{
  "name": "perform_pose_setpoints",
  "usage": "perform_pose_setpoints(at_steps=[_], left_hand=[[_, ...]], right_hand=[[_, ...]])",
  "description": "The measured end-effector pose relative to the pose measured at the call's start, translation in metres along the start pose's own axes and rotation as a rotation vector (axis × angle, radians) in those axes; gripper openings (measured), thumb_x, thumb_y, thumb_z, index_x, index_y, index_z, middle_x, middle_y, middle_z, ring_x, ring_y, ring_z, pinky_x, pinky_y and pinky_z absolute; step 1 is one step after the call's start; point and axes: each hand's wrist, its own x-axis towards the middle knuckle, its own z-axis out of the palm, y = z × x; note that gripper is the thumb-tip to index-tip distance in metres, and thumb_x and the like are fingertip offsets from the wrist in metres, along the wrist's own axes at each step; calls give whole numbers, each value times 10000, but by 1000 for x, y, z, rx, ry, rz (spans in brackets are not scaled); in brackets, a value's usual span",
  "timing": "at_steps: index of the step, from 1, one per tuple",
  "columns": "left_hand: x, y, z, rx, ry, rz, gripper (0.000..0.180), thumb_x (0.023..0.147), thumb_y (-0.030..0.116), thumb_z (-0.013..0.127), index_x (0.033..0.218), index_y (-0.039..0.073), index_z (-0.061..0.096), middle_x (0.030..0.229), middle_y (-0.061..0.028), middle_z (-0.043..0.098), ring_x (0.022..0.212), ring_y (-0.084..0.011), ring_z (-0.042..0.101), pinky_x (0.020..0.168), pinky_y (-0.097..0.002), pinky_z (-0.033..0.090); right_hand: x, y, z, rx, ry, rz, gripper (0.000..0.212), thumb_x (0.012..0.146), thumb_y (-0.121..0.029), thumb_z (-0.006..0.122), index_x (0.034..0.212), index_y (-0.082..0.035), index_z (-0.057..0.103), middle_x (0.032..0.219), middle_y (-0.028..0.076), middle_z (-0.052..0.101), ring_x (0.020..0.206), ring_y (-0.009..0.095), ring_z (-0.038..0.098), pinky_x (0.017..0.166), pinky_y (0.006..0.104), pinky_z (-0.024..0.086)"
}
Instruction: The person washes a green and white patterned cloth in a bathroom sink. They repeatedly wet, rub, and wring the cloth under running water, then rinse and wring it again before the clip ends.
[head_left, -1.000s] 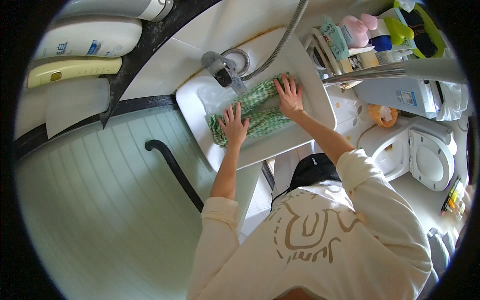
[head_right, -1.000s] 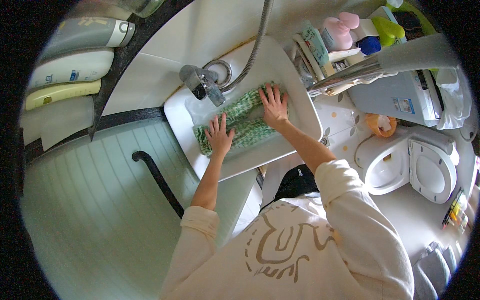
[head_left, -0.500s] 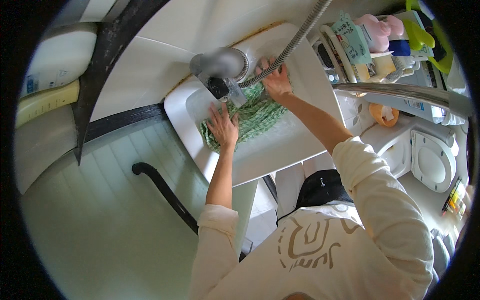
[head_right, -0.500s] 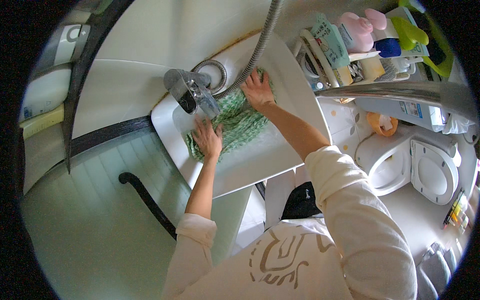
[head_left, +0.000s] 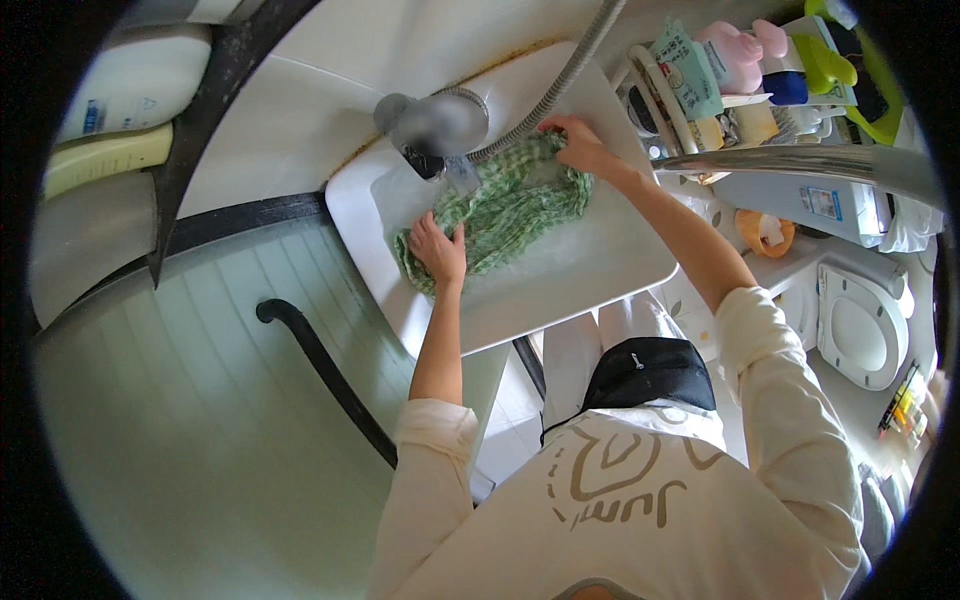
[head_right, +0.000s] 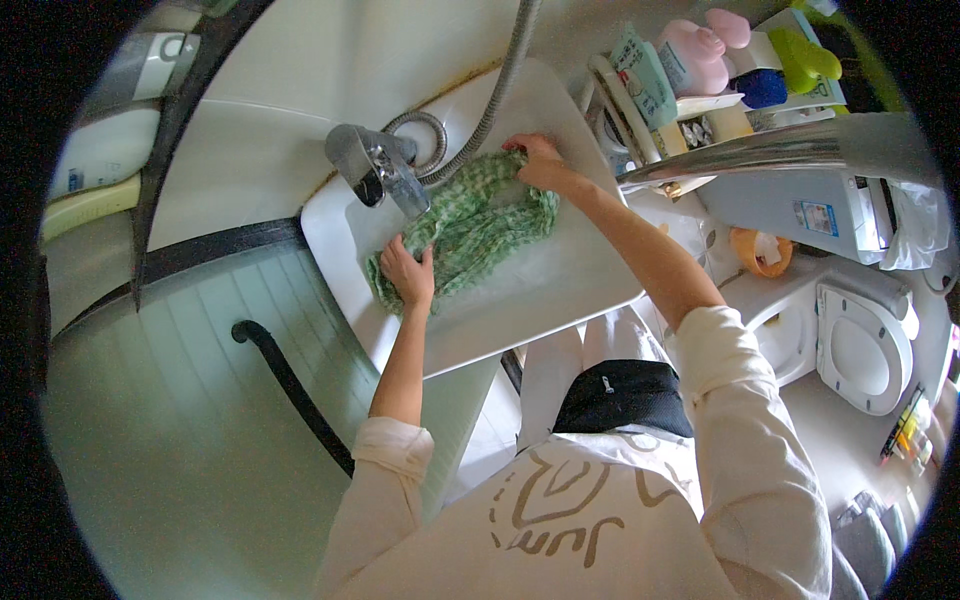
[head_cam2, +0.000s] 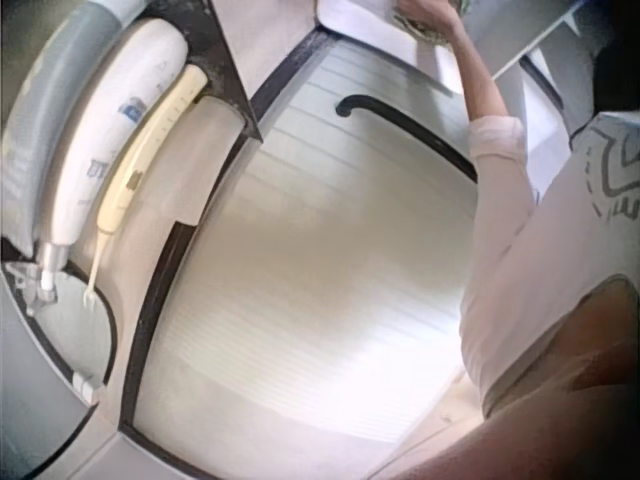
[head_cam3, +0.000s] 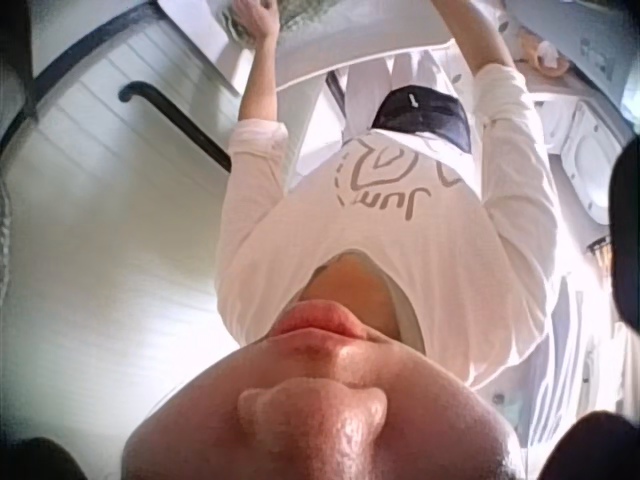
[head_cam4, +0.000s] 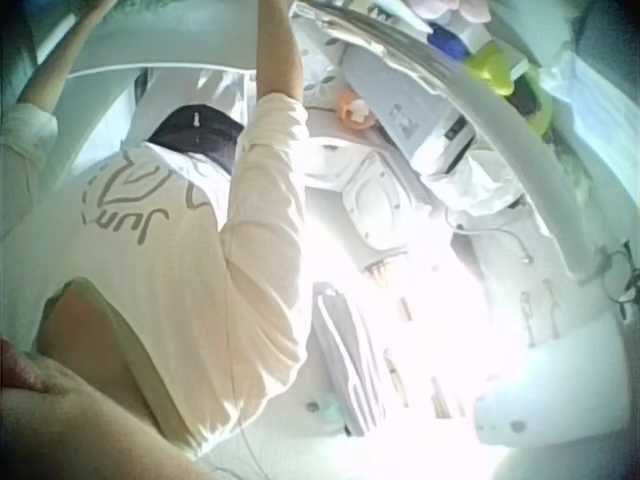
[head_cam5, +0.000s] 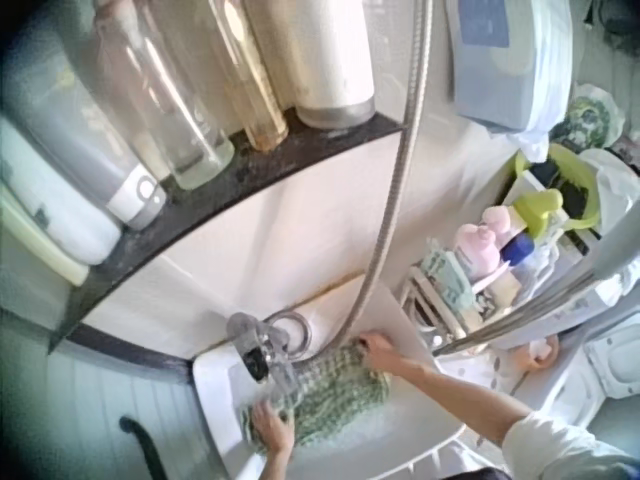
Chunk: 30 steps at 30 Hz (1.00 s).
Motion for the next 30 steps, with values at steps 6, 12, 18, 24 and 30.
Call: perform_pose_setpoints(at_steps=[6, 12, 18, 24, 30], left_hand=[[16, -17, -32, -461, -146, -113, 478, 622, 223, 796, 928, -20, 521, 835, -102, 534, 771, -240, 510, 692, -346, 420], [32, -11, -40, -565, -94, -119, 374, 638, 127, 746, 936, 11, 552, 883, -116, 551, 800, -244, 522, 689, -357, 425], [7, 14, -34, -203, -61, 106, 476, 793, 214, 582, 1232, 95, 442, 1255, -135, 409, 1147, -321, 394, 917, -503, 300], [2, 1, -22, 225, -216, 191, 707, 827, 436, 515, 1409, 197, 193, 1435, -103, 208, 1313, -326, 197, 1002, -589, 162], [29, -12, -7, 306, -227, 182, 609, 765, 400, 610, 1248, 102, 388, 1406, -155, 243, 1304, -338, 209, 1012, -589, 154]], right_hand=[[-41, -20, -42, 561, -144, 132, 453, 618, -6, 568, 1070, -42, 575, 957, 114, 590, 904, 161, 541, 733, 292, 447], [-72, -15, -22, 153, 173, 49, 330, 628, 40, 492, 935, -17, 600, 801, 85, 601, 776, 245, 562, 678, 303, 447], [-89, -20, 53, -577, 201, -169, 519, 783, -203, 535, 1271, -98, 394, 1331, 122, 355, 1291, 310, 237, 1009, 598, 153], [-54, 3, 78, -676, 130, -299, 672, 780, -285, 553, 1367, -168, 248, 1404, 86, 252, 1313, 287, 192, 1017, 595, 124], [-21, 6, 83, -694, 141, -333, 649, 734, -299, 568, 1317, -167, 314, 1367, 90, 295, 1285, 292, 228, 1017, 598, 125]])
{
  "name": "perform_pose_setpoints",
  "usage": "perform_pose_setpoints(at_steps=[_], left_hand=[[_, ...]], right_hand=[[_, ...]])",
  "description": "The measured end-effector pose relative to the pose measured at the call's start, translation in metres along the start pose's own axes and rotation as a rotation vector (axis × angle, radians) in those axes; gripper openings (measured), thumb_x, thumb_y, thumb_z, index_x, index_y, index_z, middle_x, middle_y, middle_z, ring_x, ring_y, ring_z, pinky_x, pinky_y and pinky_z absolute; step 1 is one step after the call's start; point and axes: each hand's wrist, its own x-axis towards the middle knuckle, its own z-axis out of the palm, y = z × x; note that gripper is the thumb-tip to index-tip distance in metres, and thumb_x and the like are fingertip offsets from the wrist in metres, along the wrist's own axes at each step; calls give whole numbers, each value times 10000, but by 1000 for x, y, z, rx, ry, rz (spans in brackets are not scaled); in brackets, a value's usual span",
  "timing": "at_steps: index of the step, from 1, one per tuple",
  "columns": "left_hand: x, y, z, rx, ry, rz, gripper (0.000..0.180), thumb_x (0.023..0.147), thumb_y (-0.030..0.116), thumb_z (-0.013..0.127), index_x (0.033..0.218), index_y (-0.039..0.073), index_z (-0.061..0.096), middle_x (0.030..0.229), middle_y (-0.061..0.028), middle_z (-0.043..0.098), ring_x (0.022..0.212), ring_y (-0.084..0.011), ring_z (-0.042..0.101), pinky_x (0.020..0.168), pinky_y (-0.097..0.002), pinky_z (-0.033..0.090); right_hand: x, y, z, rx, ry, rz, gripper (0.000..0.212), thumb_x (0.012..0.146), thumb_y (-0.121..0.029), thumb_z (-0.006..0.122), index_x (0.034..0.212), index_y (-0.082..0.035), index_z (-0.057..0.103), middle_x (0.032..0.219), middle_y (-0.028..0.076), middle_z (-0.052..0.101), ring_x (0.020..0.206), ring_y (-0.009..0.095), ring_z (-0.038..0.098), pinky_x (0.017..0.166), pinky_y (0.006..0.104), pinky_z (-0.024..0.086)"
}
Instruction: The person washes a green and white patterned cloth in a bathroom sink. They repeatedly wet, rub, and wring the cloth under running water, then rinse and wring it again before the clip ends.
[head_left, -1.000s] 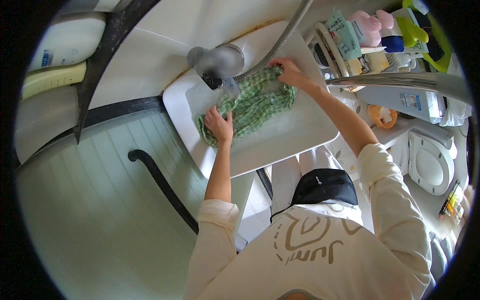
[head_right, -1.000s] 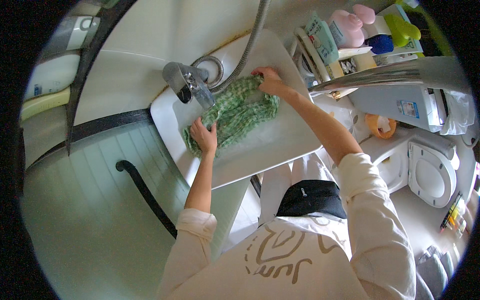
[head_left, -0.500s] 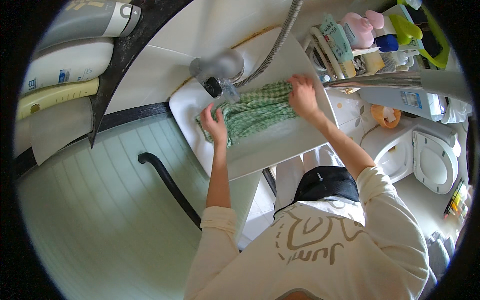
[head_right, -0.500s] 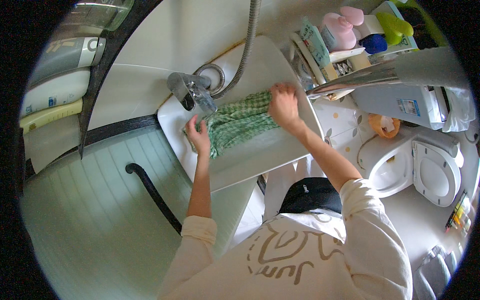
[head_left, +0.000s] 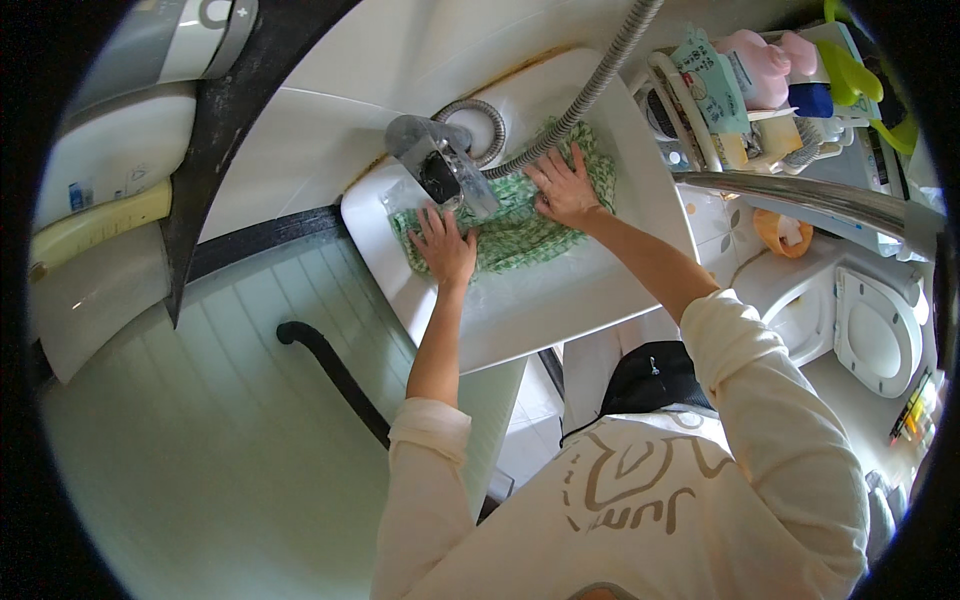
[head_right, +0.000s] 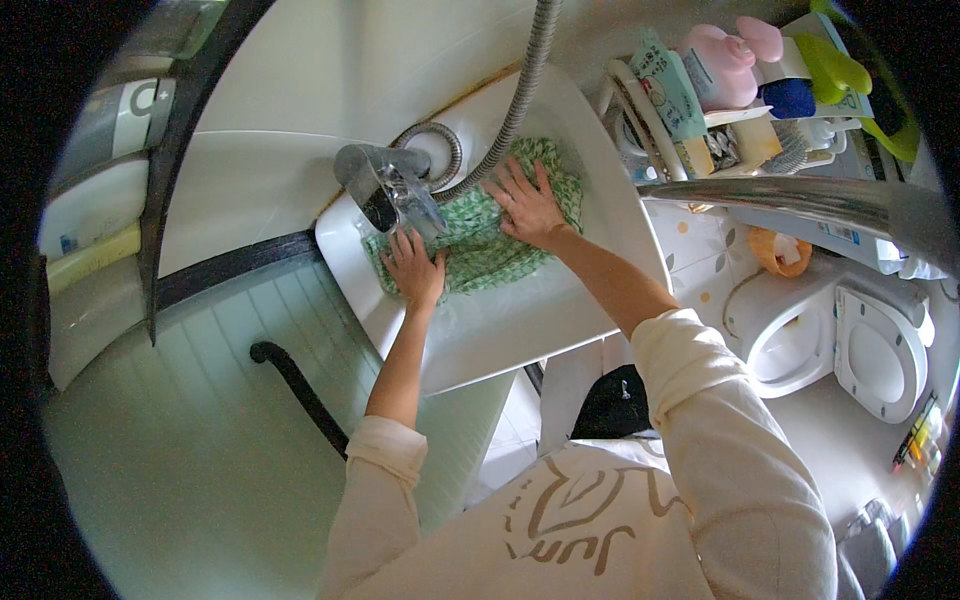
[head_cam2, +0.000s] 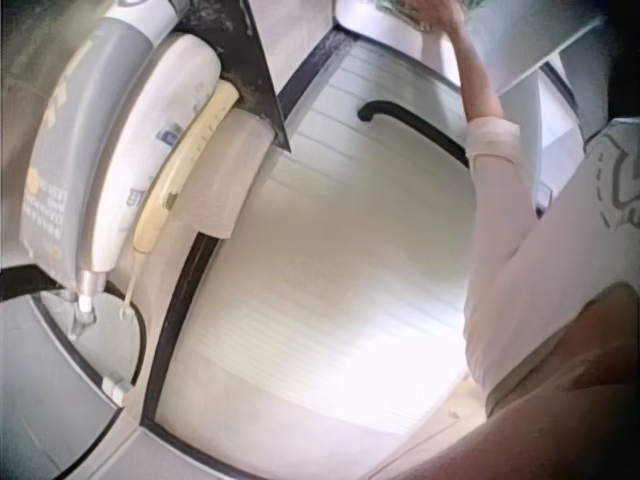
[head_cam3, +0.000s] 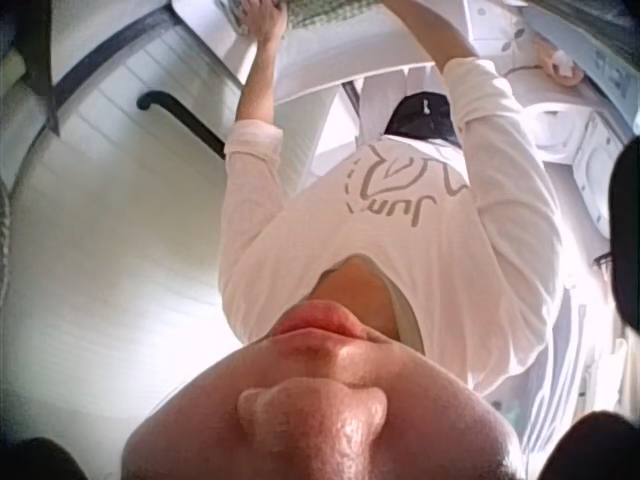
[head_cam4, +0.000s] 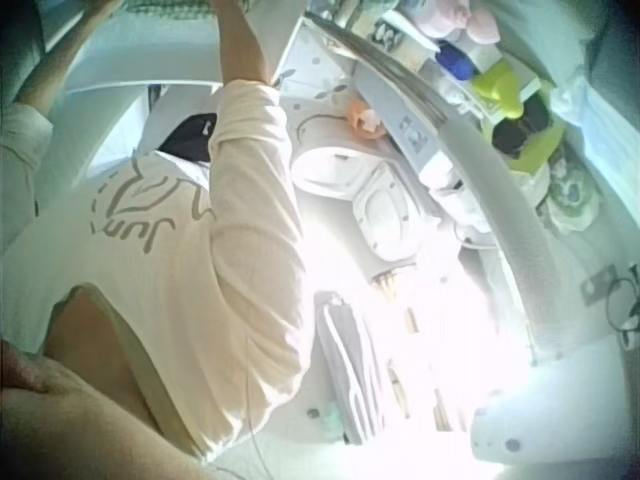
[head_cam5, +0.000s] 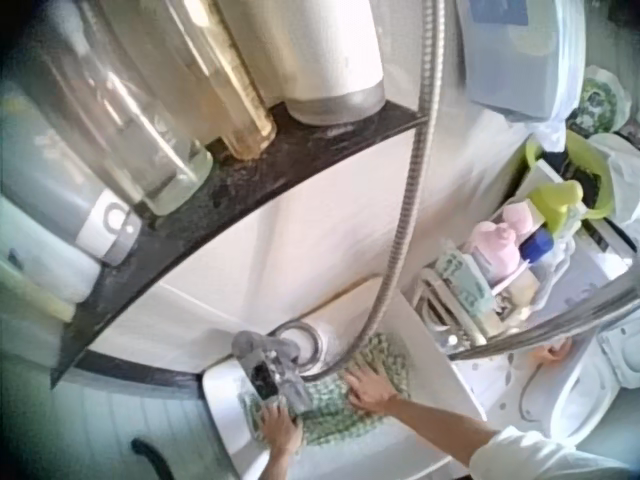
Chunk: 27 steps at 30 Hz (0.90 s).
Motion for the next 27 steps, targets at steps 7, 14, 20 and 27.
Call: perform_pose_setpoints(at_steps=[7, 14, 20, 27], left_hand=[[2, 8, 6, 1, 121, -31, 624, 698, 362, 646, 1194, 53, 428, 1374, -156, 304, 1289, -340, 242, 1019, -588, 155], [-14, 3, -1, -368, 231, -68, 728, 711, 329, 611, 1327, 67, 327, 1334, -157, 361, 1256, -341, 296, 1036, -514, 181], [-39, 19, -2, -256, 156, -157, 690, 750, 291, 588, 1341, 68, 311, 1310, -157, 383, 1209, -334, 353, 978, -479, 268], [-54, 29, -10, -158, 39, -137, 685, 761, 320, 577, 1356, 108, 311, 1365, -172, 319, 1235, -319, 325, 943, -472, 278]], right_hand=[[2, 0, -1, 37, -54, 13, 665, 748, -319, 594, 1329, -149, 317, 1371, 93, 289, 1317, 279, 182, 1027, 560, 157], [-23, 16, -19, 86, 91, 2, 501, 813, -207, 542, 1281, -111, 394, 1375, 33, 324, 1300, 195, 237, 1034, 528, 175], [-25, 19, -36, -112, 14, 180, 510, 751, -179, 597, 1232, -111, 441, 1342, 59, 352, 1273, 211, 274, 958, 622, 186], [-23, -13, -16, -101, -55, 89, 573, 812, -373, 501, 1303, -119, 353, 1410, 131, 203, 1301, 306, 181, 931, 674, 154]])
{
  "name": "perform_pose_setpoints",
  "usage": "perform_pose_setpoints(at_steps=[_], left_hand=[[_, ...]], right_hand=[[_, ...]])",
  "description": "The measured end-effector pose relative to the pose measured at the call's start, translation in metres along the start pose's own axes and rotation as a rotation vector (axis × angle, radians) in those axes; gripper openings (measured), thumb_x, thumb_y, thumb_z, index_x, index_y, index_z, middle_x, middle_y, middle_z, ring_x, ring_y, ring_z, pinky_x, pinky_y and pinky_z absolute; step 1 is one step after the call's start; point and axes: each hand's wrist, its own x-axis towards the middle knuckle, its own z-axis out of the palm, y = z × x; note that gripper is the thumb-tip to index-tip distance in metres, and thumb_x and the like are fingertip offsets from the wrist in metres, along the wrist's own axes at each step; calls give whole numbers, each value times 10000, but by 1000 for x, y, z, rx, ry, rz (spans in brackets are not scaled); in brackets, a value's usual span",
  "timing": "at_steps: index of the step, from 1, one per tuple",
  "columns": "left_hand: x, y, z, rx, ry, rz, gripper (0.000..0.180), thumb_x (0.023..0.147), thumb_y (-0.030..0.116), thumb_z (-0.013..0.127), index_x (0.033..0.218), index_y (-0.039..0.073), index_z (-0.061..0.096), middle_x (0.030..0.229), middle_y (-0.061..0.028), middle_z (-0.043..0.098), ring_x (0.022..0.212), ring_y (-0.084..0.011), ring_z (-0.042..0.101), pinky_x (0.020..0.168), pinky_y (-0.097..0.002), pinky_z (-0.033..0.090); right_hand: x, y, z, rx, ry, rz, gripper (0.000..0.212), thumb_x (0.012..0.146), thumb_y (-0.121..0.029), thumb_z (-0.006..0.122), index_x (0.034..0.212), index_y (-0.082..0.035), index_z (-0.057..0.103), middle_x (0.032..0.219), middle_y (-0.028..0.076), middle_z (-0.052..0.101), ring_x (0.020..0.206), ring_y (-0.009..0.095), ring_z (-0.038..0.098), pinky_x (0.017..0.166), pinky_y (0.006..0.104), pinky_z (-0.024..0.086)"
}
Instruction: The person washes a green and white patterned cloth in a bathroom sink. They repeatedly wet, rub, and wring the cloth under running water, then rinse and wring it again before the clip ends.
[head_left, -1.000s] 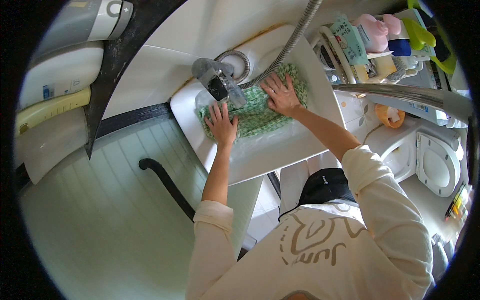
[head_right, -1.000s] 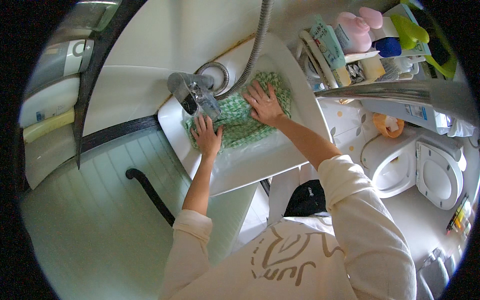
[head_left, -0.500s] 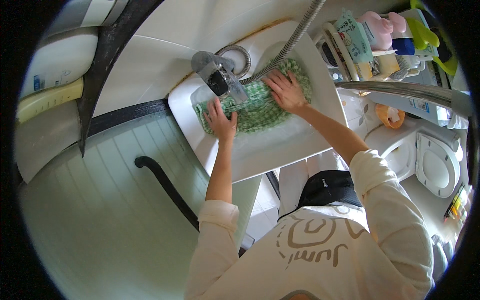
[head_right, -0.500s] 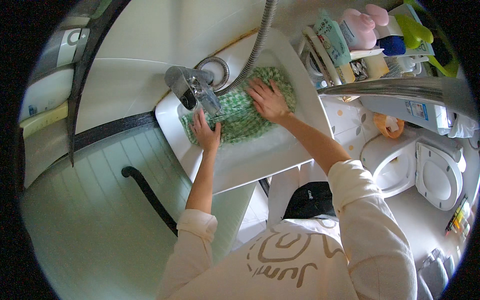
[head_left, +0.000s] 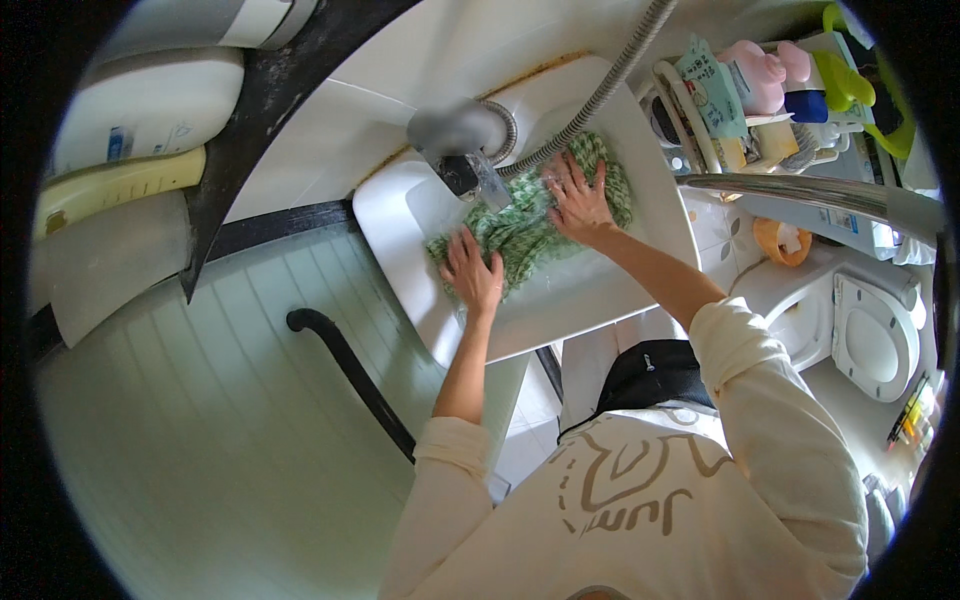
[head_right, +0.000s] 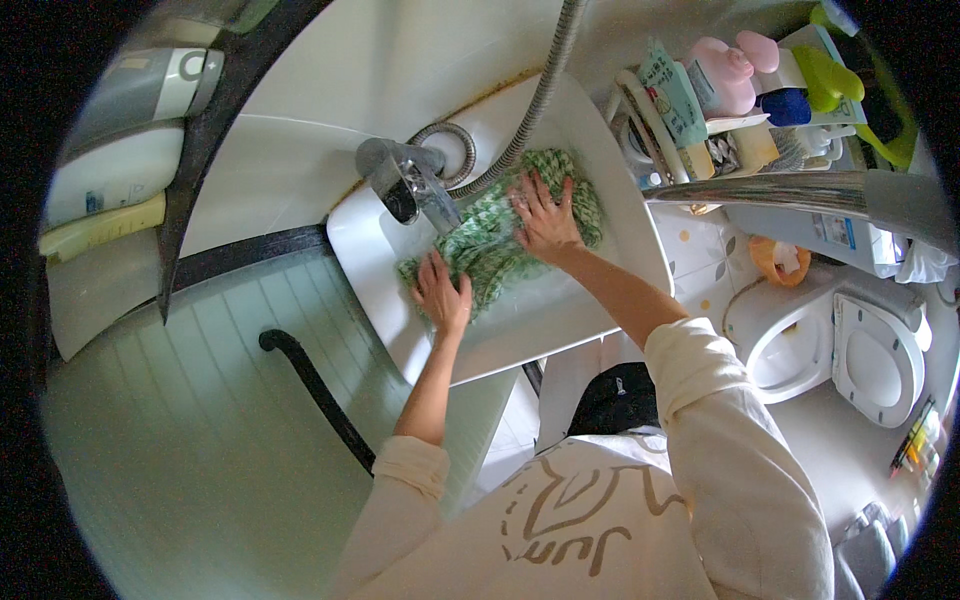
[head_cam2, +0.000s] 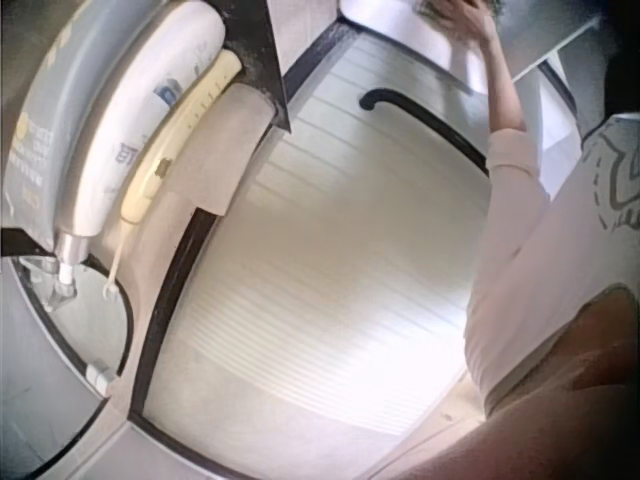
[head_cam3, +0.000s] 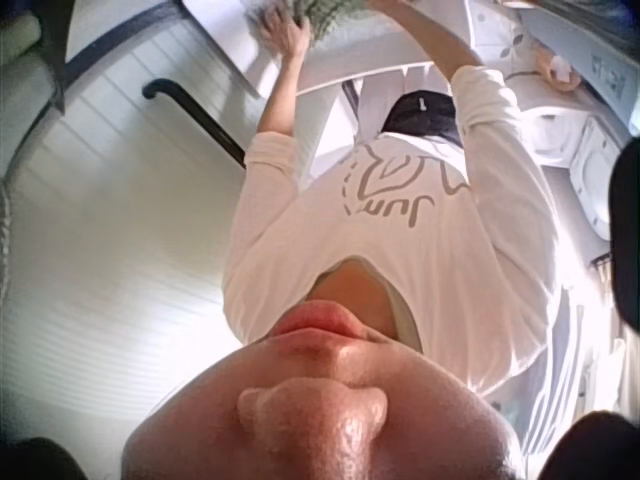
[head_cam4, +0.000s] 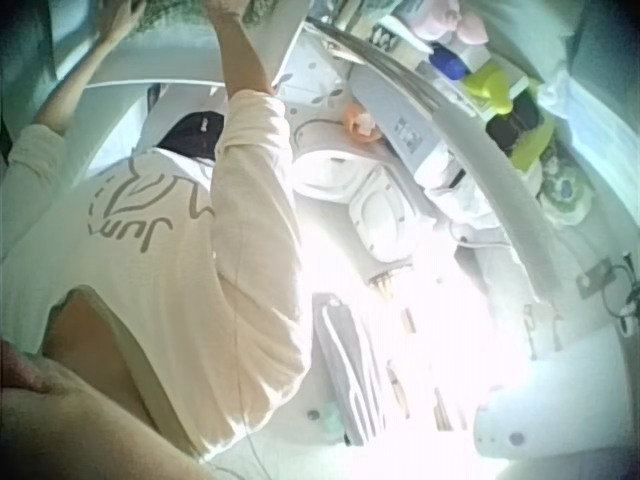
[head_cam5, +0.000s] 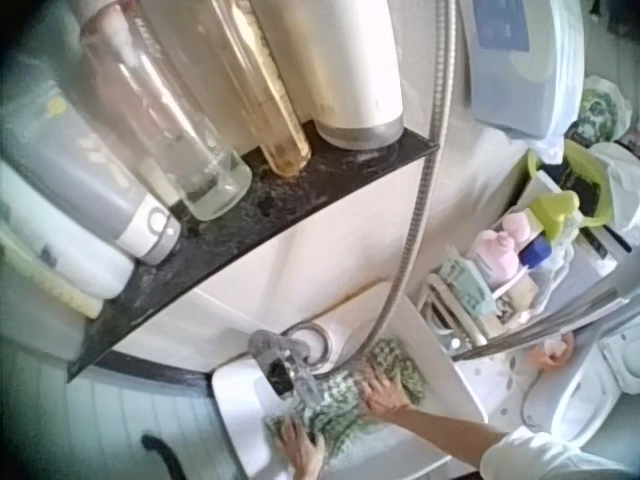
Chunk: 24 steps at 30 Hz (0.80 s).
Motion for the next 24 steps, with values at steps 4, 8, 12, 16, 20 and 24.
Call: perform_pose_setpoints(at_steps=[4, 8, 12, 16, 20, 24], left_hand=[[34, -18, -3, 89, -21, 31, 741, 738, 362, 643, 1372, 206, 293, 1441, -164, 167, 1332, -302, 159, 951, -513, 224], [63, -22, 6, 139, -58, 71, 739, 735, 376, 644, 1347, 124, 315, 1435, -161, 192, 1326, -293, 182, 974, -522, 211], [68, -15, 18, 159, -64, -15, 744, 715, 374, 656, 1321, 85, 336, 1422, -149, 240, 1318, -283, 210, 994, -524, 200], [63, -13, 20, 122, 75, 21, 749, 724, 366, 640, 1333, 75, 313, 1380, -142, 305, 1304, -283, 239, 1003, -528, 189], [51, -2, 20, 103, 155, 15, 767, 741, 355, 625, 1352, 56, 271, 1379, -147, 302, 1304, -293, 233, 1011, -544, 167], [40, -2, 12, 53, -5, 11, 793, 732, 343, 624, 1368, 62, 245, 1419, -147, 248, 1315, -290, 212, 1011, -550, 158]], right_hand=[[6, 15, 4, -126, -48, -122, 643, 799, -444, 489, 1346, -166, 297, 1416, 136, 208, 1309, 302, 174, 939, 675, 169], [27, 23, 1, -118, -137, -175, 630, 790, -464, 498, 1315, -158, 331, 1392, 107, 254, 1306, 265, 193, 947, 665, 175], [35, 19, 1, -140, -148, -129, 620, 792, -448, 507, 1310, -157, 330, 1379, 91, 274, 1300, 248, 206, 962, 648, 181], [16, 12, 6, -200, -9, -81, 614, 810, -394, 513, 1331, -147, 301, 1402, 98, 240, 1304, 253, 201, 978, 621, 190], [-19, 4, 4, -138, -4, -70, 629, 817, -377, 516, 1348, -134, 280, 1433, 117, 181, 1308, 260, 202, 976, 611, 202], [-23, 20, -5, -37, -36, -194, 554, 815, -320, 516, 1304, -126, 342, 1423, 113, 207, 1305, 273, 215, 989, 618, 180]])
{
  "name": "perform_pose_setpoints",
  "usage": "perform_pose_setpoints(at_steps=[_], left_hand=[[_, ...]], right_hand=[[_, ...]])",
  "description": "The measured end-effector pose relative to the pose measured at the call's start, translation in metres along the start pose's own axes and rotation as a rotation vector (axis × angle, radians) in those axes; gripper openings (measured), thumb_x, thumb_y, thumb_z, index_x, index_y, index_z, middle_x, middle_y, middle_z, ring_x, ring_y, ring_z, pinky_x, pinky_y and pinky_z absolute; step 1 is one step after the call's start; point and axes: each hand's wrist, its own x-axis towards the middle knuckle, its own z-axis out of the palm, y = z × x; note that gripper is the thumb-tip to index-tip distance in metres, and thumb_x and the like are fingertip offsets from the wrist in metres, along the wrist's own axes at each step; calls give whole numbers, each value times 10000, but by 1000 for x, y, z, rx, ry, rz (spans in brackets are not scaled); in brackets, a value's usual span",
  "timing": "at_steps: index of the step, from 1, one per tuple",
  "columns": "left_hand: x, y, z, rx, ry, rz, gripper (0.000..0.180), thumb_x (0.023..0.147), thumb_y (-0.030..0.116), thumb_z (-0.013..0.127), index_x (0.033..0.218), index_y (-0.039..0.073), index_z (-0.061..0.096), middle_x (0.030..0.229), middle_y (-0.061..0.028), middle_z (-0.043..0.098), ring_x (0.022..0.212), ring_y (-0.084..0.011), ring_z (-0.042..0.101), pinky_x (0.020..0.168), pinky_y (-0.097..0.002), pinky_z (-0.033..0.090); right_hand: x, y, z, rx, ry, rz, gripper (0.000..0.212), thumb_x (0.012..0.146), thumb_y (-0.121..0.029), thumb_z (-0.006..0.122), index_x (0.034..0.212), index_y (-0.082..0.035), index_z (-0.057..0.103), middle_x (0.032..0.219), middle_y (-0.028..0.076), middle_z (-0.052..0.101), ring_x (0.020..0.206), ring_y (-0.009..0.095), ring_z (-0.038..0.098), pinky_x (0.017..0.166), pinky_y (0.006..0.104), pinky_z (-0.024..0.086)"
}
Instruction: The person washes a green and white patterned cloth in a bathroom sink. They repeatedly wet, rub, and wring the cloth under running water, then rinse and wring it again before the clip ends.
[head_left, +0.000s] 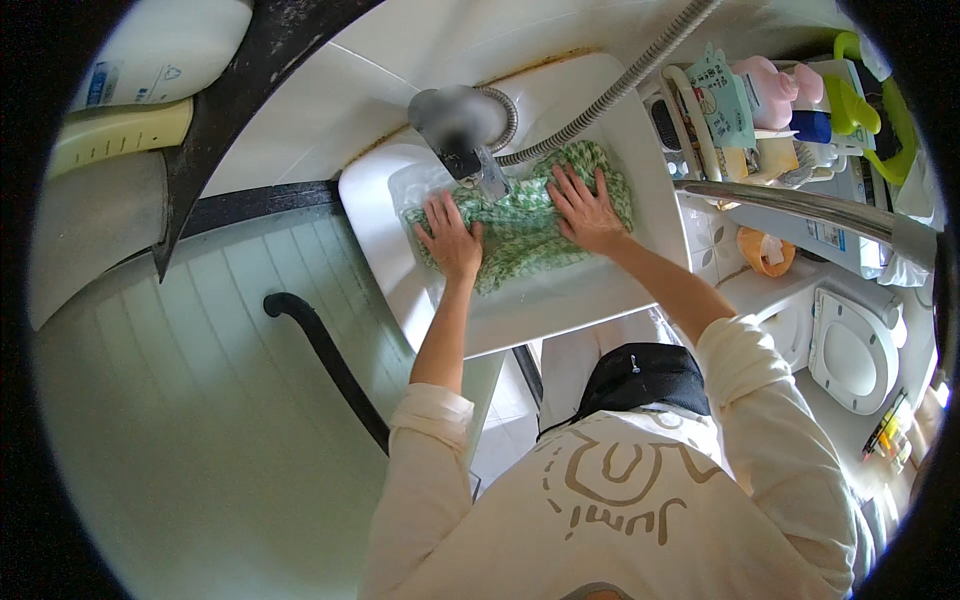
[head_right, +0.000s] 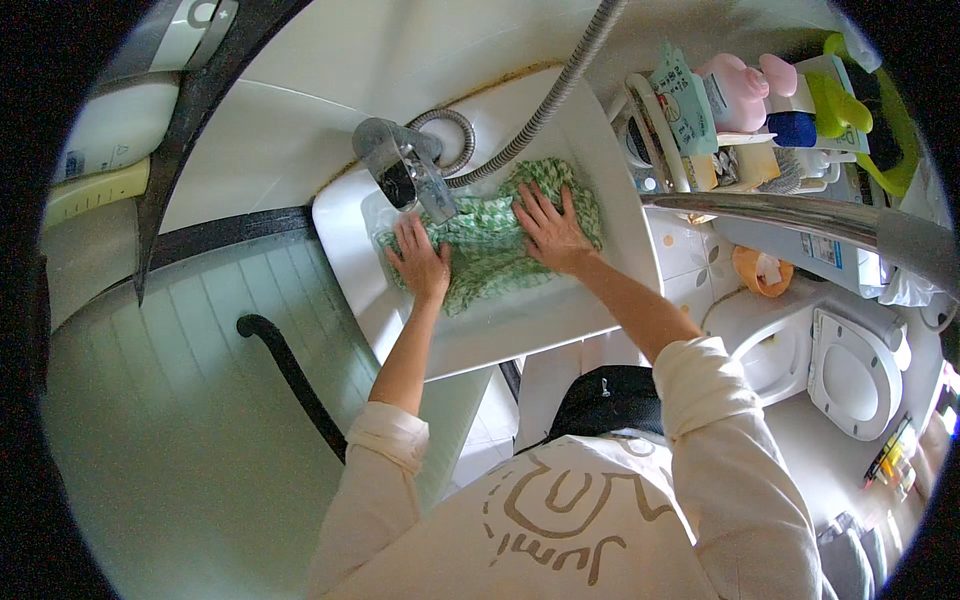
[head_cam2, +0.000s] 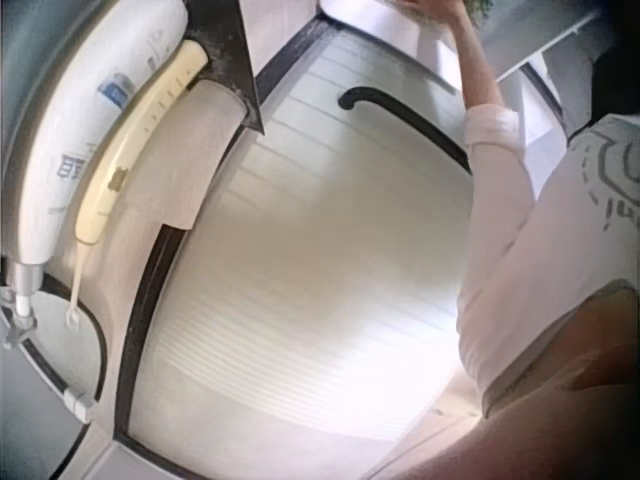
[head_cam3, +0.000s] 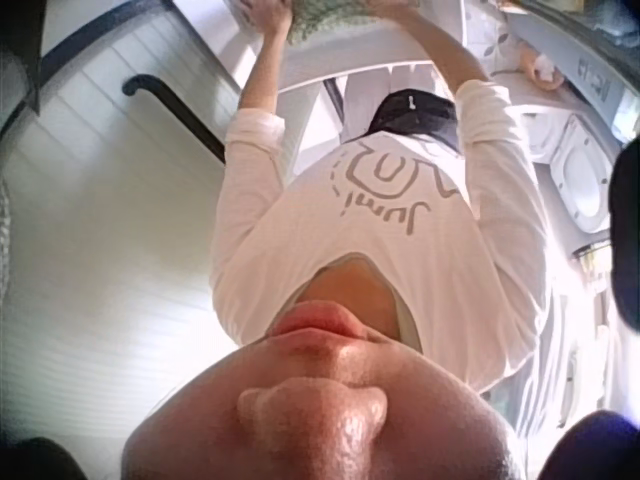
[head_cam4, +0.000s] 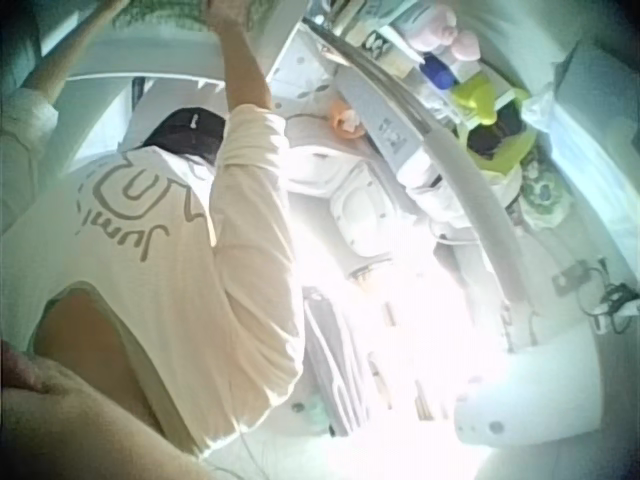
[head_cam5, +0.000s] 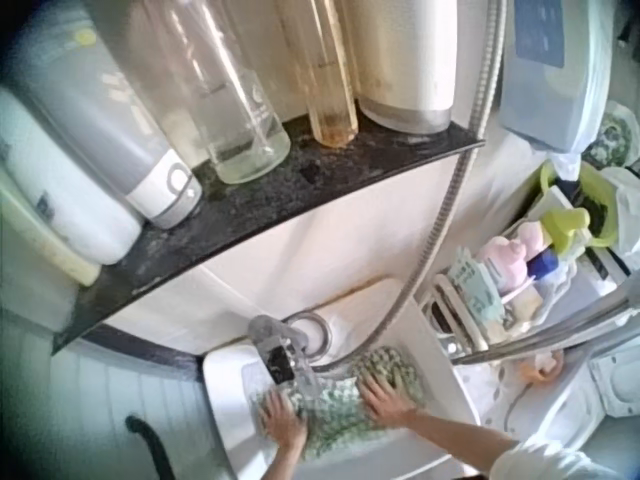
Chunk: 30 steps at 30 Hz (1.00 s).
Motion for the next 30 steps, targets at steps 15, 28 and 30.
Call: perform_pose_setpoints(at_steps=[15, 28, 30], left_hand=[[24, -9, -2, 69, -144, 154, 732, 680, 335, 658, 1233, -62, 388, 1394, -177, 256, 1331, -310, 162, 1053, -544, 111], [19, 2, 25, 29, 71, 57, 742, 681, 291, 542, 1310, -29, 315, 1410, -145, 259, 1324, -295, 195, 1065, -502, 119], [22, -2, 21, -65, 95, 85, 727, 632, 239, 540, 1288, -1, 339, 1400, -146, 263, 1325, -291, 192, 1065, -503, 121]], right_hand=[[54, 8, 21, 15, 2, 75, 486, 814, -356, 455, 1253, -151, 411, 1392, 100, 277, 1249, 313, 279, 1027, 625, 79], [50, -14, 15, -38, 82, 188, 499, 769, -302, 525, 1225, -127, 422, 1285, 97, 376, 1246, 262, 299, 1007, 613, 162], [46, 1, 13, 14, 94, 93, 545, 763, -312, 544, 1258, -135, 401, 1290, 93, 376, 1248, 258, 298, 1012, 602, 159]])
